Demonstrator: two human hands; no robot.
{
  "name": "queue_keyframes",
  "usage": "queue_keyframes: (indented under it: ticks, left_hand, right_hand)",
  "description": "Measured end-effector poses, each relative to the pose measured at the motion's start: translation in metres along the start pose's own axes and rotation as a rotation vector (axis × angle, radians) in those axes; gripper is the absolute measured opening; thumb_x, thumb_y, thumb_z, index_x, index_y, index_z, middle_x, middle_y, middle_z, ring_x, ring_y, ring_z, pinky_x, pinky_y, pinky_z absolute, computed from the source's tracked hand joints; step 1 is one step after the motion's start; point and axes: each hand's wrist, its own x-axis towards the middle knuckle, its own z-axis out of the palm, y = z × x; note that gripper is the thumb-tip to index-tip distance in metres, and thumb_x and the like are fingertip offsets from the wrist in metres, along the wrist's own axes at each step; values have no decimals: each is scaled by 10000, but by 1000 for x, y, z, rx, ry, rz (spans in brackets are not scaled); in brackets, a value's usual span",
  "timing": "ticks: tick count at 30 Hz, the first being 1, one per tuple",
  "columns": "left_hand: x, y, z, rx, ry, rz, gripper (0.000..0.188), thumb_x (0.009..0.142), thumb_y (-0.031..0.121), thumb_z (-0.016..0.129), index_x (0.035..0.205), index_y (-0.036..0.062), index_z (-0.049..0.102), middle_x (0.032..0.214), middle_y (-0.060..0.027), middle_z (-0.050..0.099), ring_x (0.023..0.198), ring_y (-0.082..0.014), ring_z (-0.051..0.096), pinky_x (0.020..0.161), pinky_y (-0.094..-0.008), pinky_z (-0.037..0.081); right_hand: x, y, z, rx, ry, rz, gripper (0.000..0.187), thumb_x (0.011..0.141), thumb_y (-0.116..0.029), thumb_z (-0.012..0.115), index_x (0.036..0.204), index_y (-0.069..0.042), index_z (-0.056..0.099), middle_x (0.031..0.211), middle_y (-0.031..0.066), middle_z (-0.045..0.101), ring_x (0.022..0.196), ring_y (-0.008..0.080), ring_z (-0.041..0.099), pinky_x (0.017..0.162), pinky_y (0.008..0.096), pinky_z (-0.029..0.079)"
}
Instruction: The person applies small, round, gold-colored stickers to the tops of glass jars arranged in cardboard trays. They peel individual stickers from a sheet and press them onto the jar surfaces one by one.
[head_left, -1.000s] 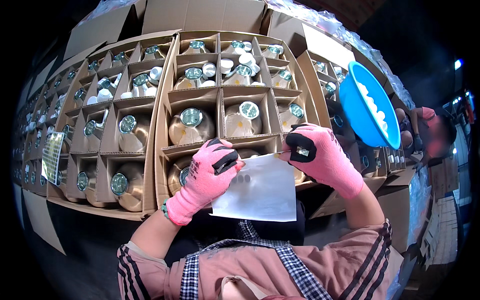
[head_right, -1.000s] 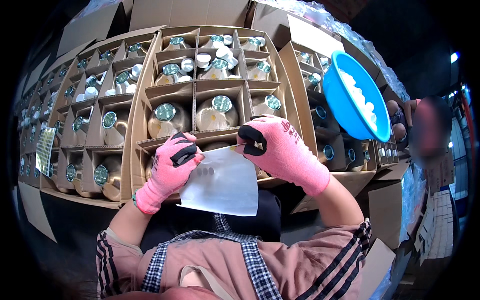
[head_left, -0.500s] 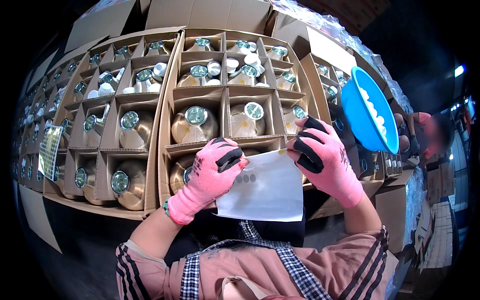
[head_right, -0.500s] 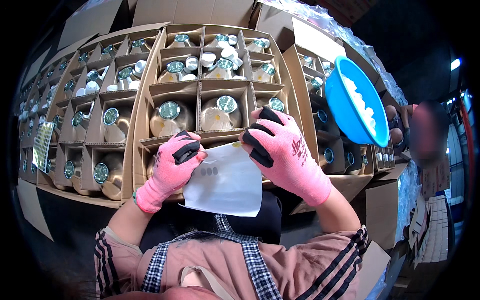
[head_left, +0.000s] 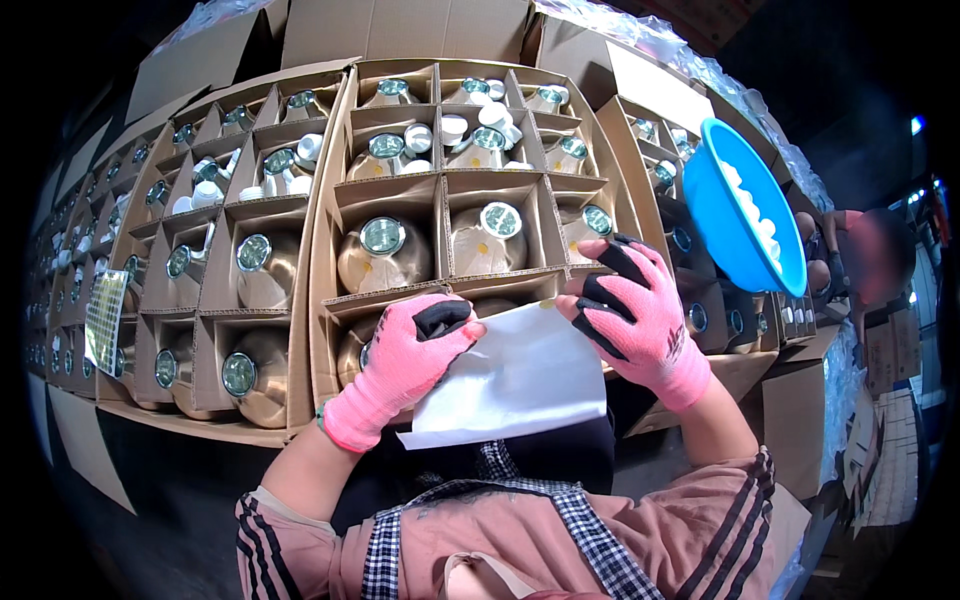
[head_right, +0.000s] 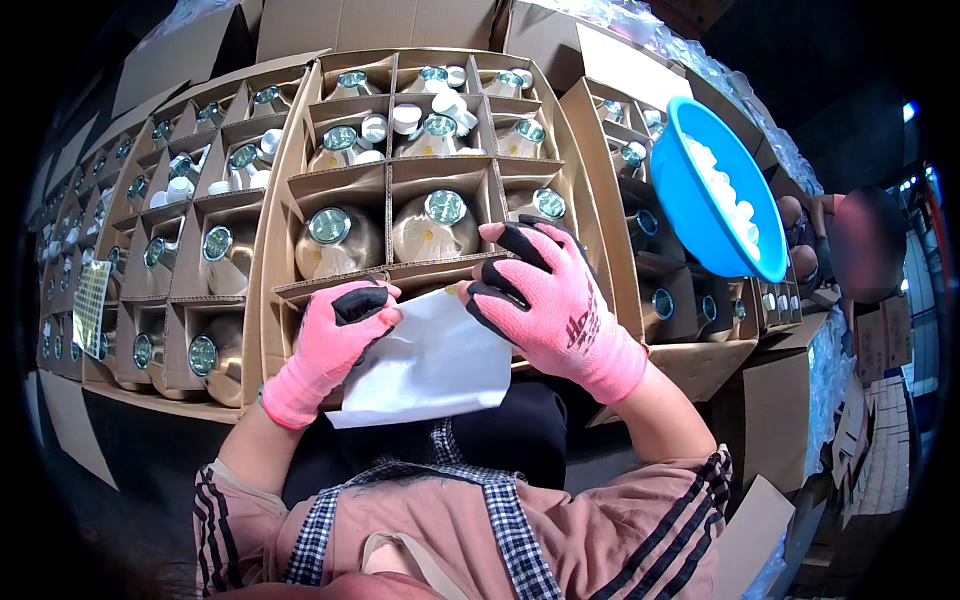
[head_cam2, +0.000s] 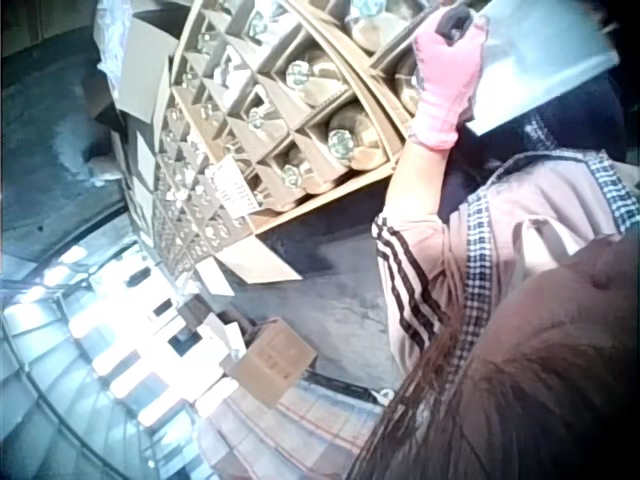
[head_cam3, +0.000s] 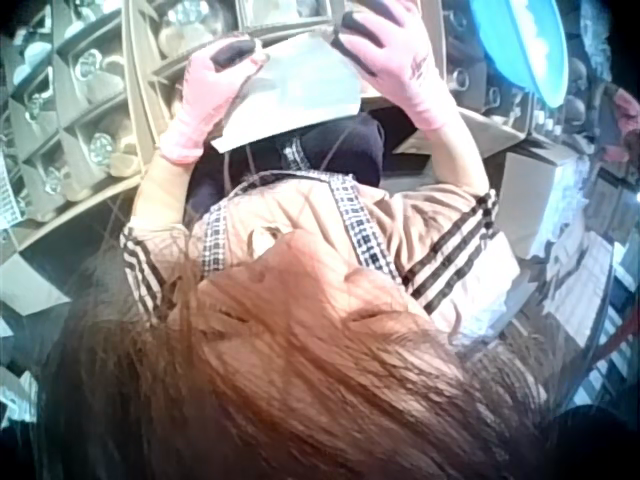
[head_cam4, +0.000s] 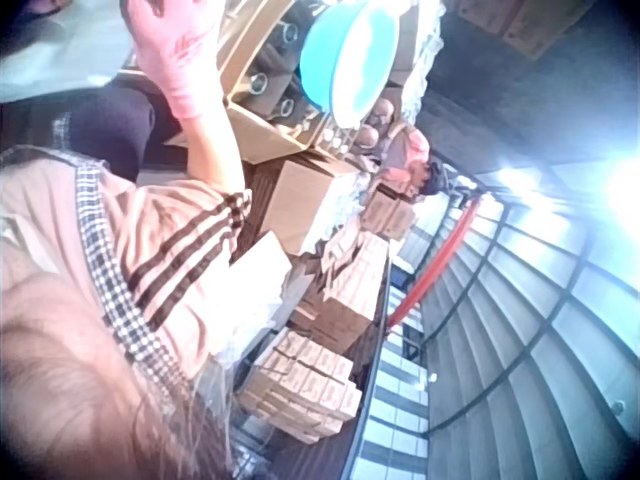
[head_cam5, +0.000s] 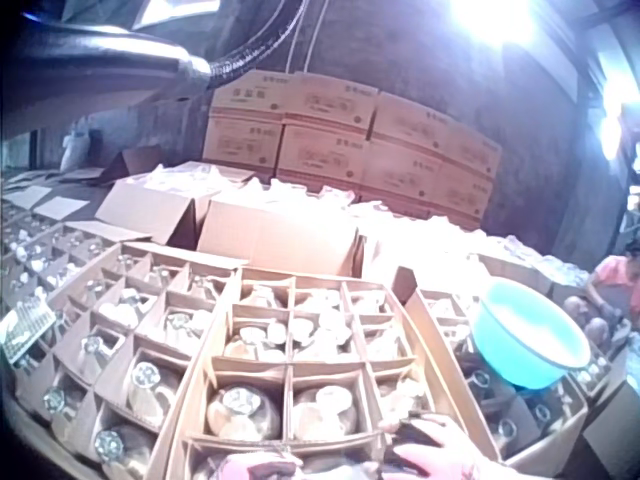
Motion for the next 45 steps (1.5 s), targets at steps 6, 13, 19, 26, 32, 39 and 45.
queue_keyframes:
  ticks: [6,13,19,26,32,39,45]
  left_hand:
    - [-2,4,1,-132,6,-149,189,750,169,681,797,-2,618,659,19,569,647,-37,475,604,-202,409]
    - [-1,-3,-1,-61,-19,-88,153,751,135,659,784,-8,616,729,-7,583,689,-55,487,642,-215,415]
    - [-19,-7,1,71,8,-2,53,725,25,610,731,-25,591,812,-75,584,815,-125,538,707,-248,423]
    - [-34,-2,5,109,-61,89,93,685,22,645,731,-31,584,783,-105,593,833,-217,570,771,-310,440]
    - [-32,-18,3,179,9,55,86,688,66,629,692,-14,599,727,-101,591,812,-230,576,734,-327,452]
    - [-20,-13,6,263,11,34,54,644,36,629,655,10,583,673,-68,565,777,-264,579,725,-371,471]
    - [-18,-26,3,396,-27,151,149,540,-13,667,656,17,577,715,-104,576,758,-273,604,680,-360,500]
  right_hand:
    - [-2,8,3,16,-38,-33,245,603,-118,645,843,-98,597,879,44,537,1060,286,511,858,436,406]
    - [3,7,-5,603,132,233,223,572,58,654,751,-41,566,993,101,583,1032,320,512,911,393,393]
    - [12,73,16,1109,404,690,91,755,-31,648,823,7,603,821,35,612,855,123,561,826,259,430]
    - [39,277,106,861,336,762,175,716,-126,715,838,-23,645,781,38,622,718,107,563,684,239,451]
    - [88,322,176,32,56,676,230,626,-275,705,770,-98,671,1095,99,568,1030,316,485,895,380,397]
    - [112,364,220,-193,-413,492,271,643,-341,686,844,-160,678,1255,58,480,1198,331,365,967,404,357]
    - [116,375,227,-355,-364,276,189,668,-317,648,791,-177,678,1226,75,498,1164,296,409,921,416,379]
